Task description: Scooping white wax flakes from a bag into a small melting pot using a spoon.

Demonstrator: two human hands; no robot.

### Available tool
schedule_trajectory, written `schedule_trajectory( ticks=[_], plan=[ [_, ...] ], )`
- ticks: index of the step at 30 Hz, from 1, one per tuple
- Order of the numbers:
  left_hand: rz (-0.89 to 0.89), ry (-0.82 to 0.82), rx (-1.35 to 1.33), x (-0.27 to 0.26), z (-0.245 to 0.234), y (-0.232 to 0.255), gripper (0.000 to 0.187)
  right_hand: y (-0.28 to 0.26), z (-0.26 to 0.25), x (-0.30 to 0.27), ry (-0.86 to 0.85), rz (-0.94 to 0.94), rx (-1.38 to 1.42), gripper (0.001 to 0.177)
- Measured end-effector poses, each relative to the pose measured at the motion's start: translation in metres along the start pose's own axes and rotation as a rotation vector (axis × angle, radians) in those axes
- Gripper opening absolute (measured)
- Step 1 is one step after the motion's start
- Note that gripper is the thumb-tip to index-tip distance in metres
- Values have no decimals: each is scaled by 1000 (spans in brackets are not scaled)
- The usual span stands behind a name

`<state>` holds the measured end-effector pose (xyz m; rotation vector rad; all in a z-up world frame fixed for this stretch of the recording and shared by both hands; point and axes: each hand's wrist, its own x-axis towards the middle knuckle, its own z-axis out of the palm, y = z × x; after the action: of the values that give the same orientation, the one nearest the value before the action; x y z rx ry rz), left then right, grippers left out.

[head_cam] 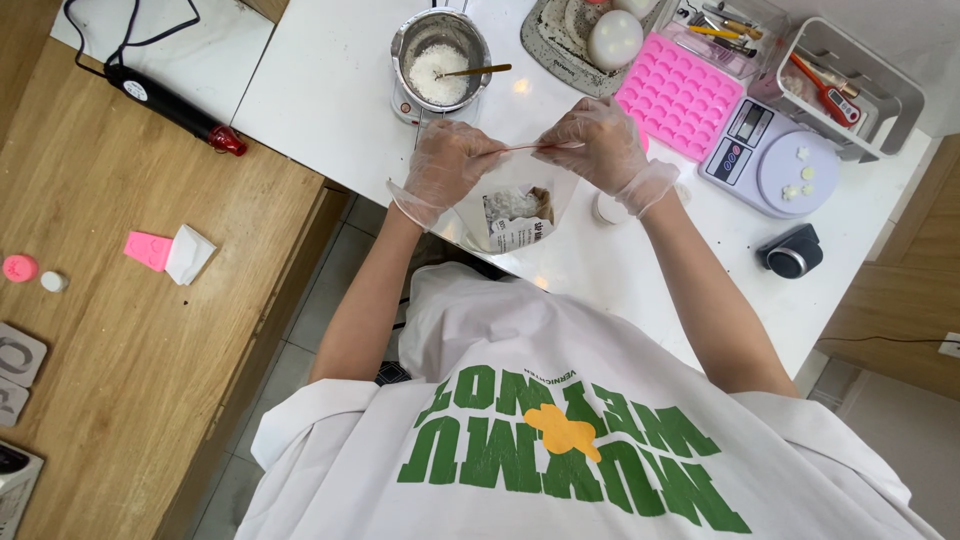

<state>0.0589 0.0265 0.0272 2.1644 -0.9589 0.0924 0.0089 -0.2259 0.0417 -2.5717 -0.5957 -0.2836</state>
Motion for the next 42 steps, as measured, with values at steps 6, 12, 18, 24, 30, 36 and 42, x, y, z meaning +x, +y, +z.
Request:
schedule_trajectory(
  ticks=[6, 12, 18, 24, 30, 36, 42],
  plan=[
    [26, 31, 18, 2, 5, -5, 7, 8, 16, -6, 9, 22, -137, 9],
    [108, 5, 196, 15, 42, -22, 18, 24, 21, -7, 87, -83, 104, 12],
    [33, -12, 63, 12, 41, -26, 12, 37, -10, -30, -124, 325, 219, 17],
    [-29, -43, 3, 15, 31, -21, 12, 24, -10, -35, -91, 529, 535, 27],
    [-56, -60, -62, 15, 30, -23, 13, 20, 7, -40, 89, 765, 868, 26],
    [-52, -88, -77, 16, 31, -29, 13, 20, 17, -36, 169, 750, 932, 21],
    [-29, -75, -93, 22, 27, -17, 21, 25, 25, -39, 191, 739, 904, 24]
  ],
)
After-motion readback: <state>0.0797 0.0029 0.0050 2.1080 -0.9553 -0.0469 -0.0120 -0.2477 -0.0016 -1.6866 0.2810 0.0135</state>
